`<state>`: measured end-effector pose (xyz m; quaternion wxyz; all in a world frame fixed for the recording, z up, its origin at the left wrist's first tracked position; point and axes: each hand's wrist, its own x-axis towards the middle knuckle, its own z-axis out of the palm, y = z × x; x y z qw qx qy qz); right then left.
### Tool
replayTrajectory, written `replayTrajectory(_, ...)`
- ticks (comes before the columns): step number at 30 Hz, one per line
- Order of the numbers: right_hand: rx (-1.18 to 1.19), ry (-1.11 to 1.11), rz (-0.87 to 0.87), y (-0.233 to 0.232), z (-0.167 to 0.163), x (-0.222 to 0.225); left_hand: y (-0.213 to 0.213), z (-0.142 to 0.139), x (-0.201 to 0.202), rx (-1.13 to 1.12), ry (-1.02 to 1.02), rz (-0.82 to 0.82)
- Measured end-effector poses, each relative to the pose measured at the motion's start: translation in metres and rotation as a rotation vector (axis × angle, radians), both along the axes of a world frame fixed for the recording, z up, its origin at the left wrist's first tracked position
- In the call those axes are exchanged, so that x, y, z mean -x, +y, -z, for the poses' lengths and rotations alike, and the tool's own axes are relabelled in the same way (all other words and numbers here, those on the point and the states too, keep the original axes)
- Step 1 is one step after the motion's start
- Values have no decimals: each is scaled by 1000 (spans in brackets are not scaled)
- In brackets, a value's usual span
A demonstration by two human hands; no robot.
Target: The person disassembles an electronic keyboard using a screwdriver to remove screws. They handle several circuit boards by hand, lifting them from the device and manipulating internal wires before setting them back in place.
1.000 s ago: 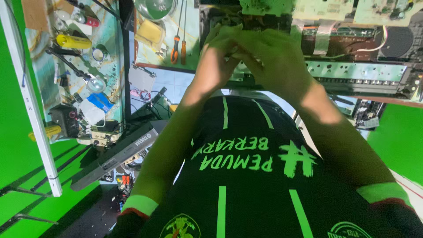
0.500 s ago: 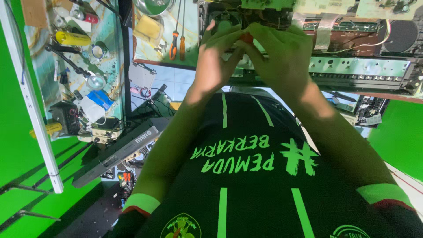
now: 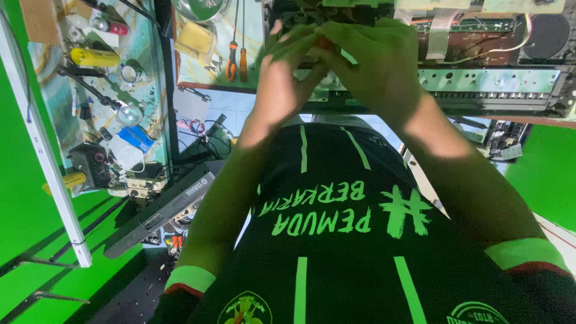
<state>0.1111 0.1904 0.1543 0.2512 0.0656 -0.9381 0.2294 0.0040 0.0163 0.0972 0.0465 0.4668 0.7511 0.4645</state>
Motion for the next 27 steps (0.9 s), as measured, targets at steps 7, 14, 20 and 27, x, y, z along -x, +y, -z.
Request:
replayTrajectory(7, 25, -39, -76, -3, -18, 4, -3, 6, 7, 11, 112, -31)
replayTrajectory(14, 59, -34, -134, 3, -12, 9, 5, 10, 7, 81, -169, 22)
replayTrajectory(20, 27, -14, -24, -6, -14, 2, 5, 2, -4, 46, -263, 1)
replayTrajectory(27, -8, -42, -23, -8, -9, 4, 2, -4, -3, 112, -310, -17)
